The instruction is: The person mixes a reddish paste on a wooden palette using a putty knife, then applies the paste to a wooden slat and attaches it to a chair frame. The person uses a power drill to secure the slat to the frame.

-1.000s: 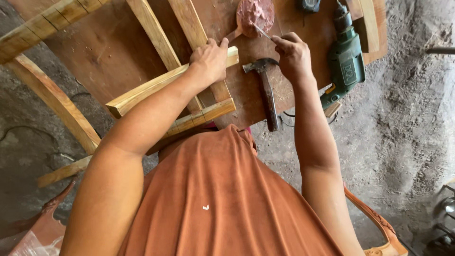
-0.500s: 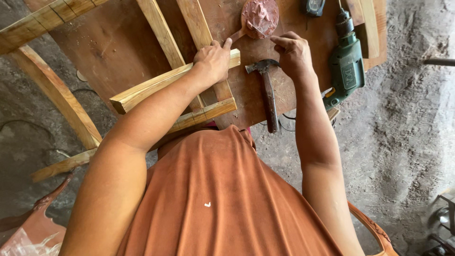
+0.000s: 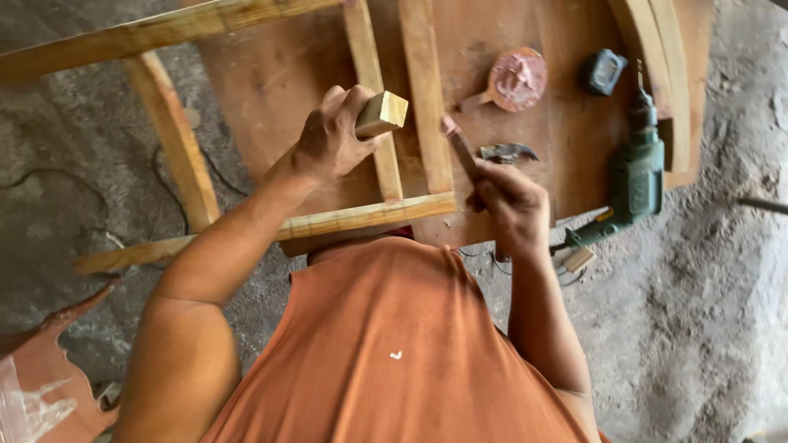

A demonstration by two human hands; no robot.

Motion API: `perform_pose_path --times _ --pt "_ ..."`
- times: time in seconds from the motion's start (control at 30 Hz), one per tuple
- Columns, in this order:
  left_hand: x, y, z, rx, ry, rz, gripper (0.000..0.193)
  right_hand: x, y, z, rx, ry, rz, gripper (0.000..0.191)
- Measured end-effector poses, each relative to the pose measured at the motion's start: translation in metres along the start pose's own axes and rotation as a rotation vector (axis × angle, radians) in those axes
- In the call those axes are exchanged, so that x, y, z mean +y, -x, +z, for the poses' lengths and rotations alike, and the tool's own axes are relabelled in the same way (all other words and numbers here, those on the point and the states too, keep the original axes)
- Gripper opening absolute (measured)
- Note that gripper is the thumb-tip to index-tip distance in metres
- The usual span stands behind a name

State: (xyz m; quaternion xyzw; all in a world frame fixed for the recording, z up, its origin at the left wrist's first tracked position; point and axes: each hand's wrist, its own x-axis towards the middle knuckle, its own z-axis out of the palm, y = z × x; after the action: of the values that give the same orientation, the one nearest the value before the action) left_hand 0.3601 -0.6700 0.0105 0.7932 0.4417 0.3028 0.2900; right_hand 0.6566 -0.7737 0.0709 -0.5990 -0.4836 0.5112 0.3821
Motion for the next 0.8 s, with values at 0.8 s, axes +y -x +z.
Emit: perform_pose_path --times 0.8 --pt "0.024 0.016 -0.022 0.473 0.101 0.024 0.046 -0.099 0.011 0.078 -0.006 0.668 -0.611 0.037"
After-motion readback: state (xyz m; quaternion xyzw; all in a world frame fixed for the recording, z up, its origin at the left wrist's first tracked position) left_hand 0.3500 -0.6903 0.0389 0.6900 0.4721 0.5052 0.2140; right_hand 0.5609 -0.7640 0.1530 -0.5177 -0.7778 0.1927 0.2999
